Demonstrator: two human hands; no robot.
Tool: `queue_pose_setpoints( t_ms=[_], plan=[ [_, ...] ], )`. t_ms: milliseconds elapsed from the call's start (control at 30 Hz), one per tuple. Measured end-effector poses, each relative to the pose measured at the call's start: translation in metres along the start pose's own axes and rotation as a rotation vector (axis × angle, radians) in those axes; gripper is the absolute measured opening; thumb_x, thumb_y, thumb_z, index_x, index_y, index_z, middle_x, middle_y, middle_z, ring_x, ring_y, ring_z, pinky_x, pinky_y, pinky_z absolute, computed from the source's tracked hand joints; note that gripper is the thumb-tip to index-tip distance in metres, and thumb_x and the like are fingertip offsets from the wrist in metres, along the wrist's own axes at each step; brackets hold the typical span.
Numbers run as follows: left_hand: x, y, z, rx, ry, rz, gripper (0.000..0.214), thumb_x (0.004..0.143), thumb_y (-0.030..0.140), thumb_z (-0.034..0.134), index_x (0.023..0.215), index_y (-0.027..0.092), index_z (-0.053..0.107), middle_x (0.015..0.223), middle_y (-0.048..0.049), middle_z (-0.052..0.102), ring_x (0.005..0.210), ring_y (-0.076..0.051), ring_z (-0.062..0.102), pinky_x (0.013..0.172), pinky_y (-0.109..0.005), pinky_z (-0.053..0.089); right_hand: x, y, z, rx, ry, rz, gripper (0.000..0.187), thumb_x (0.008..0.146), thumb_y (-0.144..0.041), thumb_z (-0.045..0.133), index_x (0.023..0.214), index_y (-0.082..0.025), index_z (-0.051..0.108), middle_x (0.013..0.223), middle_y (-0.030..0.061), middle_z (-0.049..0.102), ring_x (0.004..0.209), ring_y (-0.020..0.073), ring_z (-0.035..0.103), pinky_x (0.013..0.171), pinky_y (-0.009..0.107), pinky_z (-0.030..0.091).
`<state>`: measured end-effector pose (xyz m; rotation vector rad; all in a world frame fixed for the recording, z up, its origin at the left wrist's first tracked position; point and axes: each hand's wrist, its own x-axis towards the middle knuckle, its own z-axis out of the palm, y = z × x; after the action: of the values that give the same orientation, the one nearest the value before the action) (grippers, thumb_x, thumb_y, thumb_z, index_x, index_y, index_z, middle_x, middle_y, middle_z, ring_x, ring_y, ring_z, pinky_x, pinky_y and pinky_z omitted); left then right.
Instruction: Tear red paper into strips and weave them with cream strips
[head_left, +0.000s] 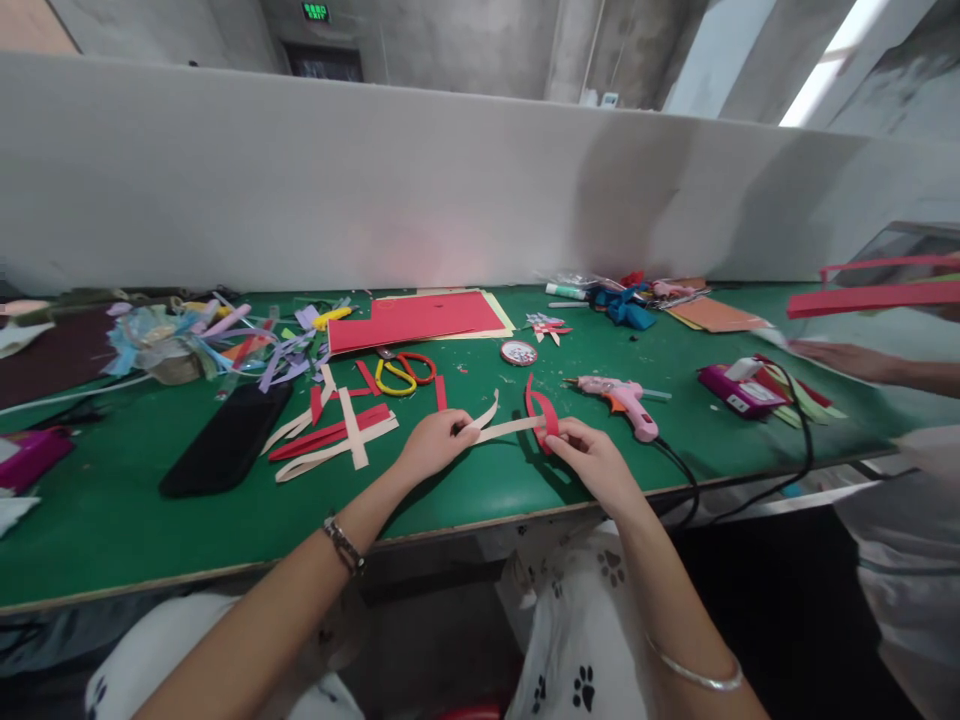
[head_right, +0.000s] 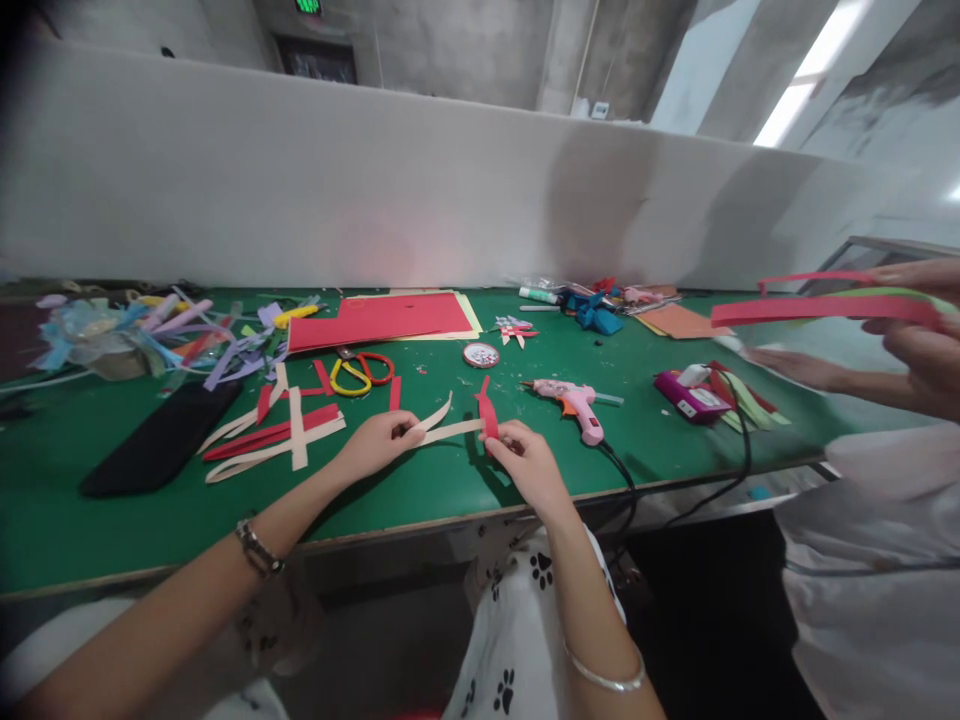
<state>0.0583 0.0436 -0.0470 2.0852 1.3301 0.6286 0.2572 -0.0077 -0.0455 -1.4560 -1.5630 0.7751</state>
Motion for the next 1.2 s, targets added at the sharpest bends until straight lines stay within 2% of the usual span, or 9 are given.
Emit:
queue_pose_setpoints(
  t_ms=[133, 200, 367, 533, 733, 833, 967, 1200],
  plan=[
    [0.002, -0.001, 0.001, 0.055, -0.012, 0.003, 0.018, 0.073, 0.027, 0.046, 0.059, 0.017, 0.050, 0.057, 0.0032, 0.049, 0.056, -0.012, 0.045, 0.051, -0.022, 0.028, 0.000, 0.002, 0.001, 0.043, 0.021, -0.035, 0.023, 0.068, -0.039, 0.054, 0.066, -0.018, 0.062, 0.084, 0.0058, 0.057, 0.076, 0.0157, 0.053, 0.063, 0.026, 0.041],
    [0.003, -0.003, 0.002, 0.072, -0.006, 0.003, 0.018, 0.073, 0.027, 0.046, 0.059, 0.017, 0.051, 0.058, 0.0027, 0.050, 0.056, -0.012, 0.046, 0.050, -0.022, 0.028, -0.001, 0.004, 0.002, 0.026, 0.034, -0.043, 0.022, 0.067, -0.039, 0.055, 0.069, -0.018, 0.064, 0.086, 0.0068, 0.056, 0.078, 0.0169, 0.054, 0.063, 0.026, 0.043],
    [0.004, -0.006, 0.005, 0.087, 0.006, 0.013, 0.017, 0.074, 0.026, 0.046, 0.062, 0.017, 0.055, 0.063, 0.0019, 0.054, 0.060, -0.012, 0.048, 0.053, -0.022, 0.031, -0.002, 0.003, 0.002, 0.010, -0.011, -0.074, 0.020, 0.069, -0.037, 0.055, 0.071, -0.020, 0.066, 0.085, 0.0063, 0.060, 0.076, 0.0173, 0.055, 0.062, 0.027, 0.044],
    [0.004, -0.006, 0.006, 0.091, 0.019, 0.016, 0.016, 0.074, 0.026, 0.047, 0.066, 0.017, 0.057, 0.065, 0.0015, 0.055, 0.061, -0.013, 0.049, 0.054, -0.023, 0.032, -0.002, -0.002, 0.006, 0.062, -0.047, -0.007, 0.021, 0.069, -0.037, 0.053, 0.071, -0.018, 0.061, 0.078, 0.0053, 0.064, 0.075, 0.0182, 0.058, 0.071, 0.030, 0.044],
    [0.003, -0.006, 0.005, 0.070, 0.022, 0.031, 0.015, 0.074, 0.025, 0.047, 0.066, 0.017, 0.057, 0.067, 0.0012, 0.052, 0.061, -0.012, 0.048, 0.056, -0.023, 0.033, 0.000, -0.006, 0.013, 0.114, -0.142, 0.015, 0.020, 0.068, -0.036, 0.052, 0.073, -0.017, 0.060, 0.076, 0.0043, 0.065, 0.074, 0.0179, 0.058, 0.070, 0.030, 0.045],
    [0.002, -0.007, 0.004, 0.038, 0.022, 0.033, 0.014, 0.074, 0.024, 0.048, 0.065, 0.017, 0.056, 0.067, 0.0015, 0.049, 0.059, -0.012, 0.046, 0.056, -0.023, 0.033, 0.000, -0.006, 0.014, 0.110, -0.122, 0.042, 0.022, 0.070, -0.037, 0.050, 0.074, -0.018, 0.060, 0.075, 0.0034, 0.065, 0.070, 0.0162, 0.057, 0.066, 0.027, 0.045],
    [0.002, -0.007, 0.003, 0.002, 0.017, 0.027, 0.013, 0.073, 0.023, 0.049, 0.064, 0.016, 0.054, 0.066, 0.0019, 0.048, 0.058, -0.011, 0.044, 0.056, -0.023, 0.033, 0.002, -0.006, 0.014, 0.055, -0.091, 0.048, 0.024, 0.071, -0.038, 0.048, 0.063, -0.017, 0.058, 0.068, 0.0022, 0.061, 0.060, 0.0132, 0.052, 0.056, 0.024, 0.042],
    [0.003, -0.007, 0.003, -0.068, 0.025, 0.003, 0.012, 0.072, 0.024, 0.048, 0.064, 0.017, 0.053, 0.062, 0.0032, 0.049, 0.055, -0.011, 0.042, 0.053, -0.022, 0.031, 0.005, -0.010, 0.020, 0.055, -0.117, -0.029, 0.020, 0.070, -0.034, 0.049, 0.063, -0.017, 0.057, 0.068, 0.0024, 0.059, 0.063, 0.0132, 0.051, 0.059, 0.025, 0.041]
  ],
)
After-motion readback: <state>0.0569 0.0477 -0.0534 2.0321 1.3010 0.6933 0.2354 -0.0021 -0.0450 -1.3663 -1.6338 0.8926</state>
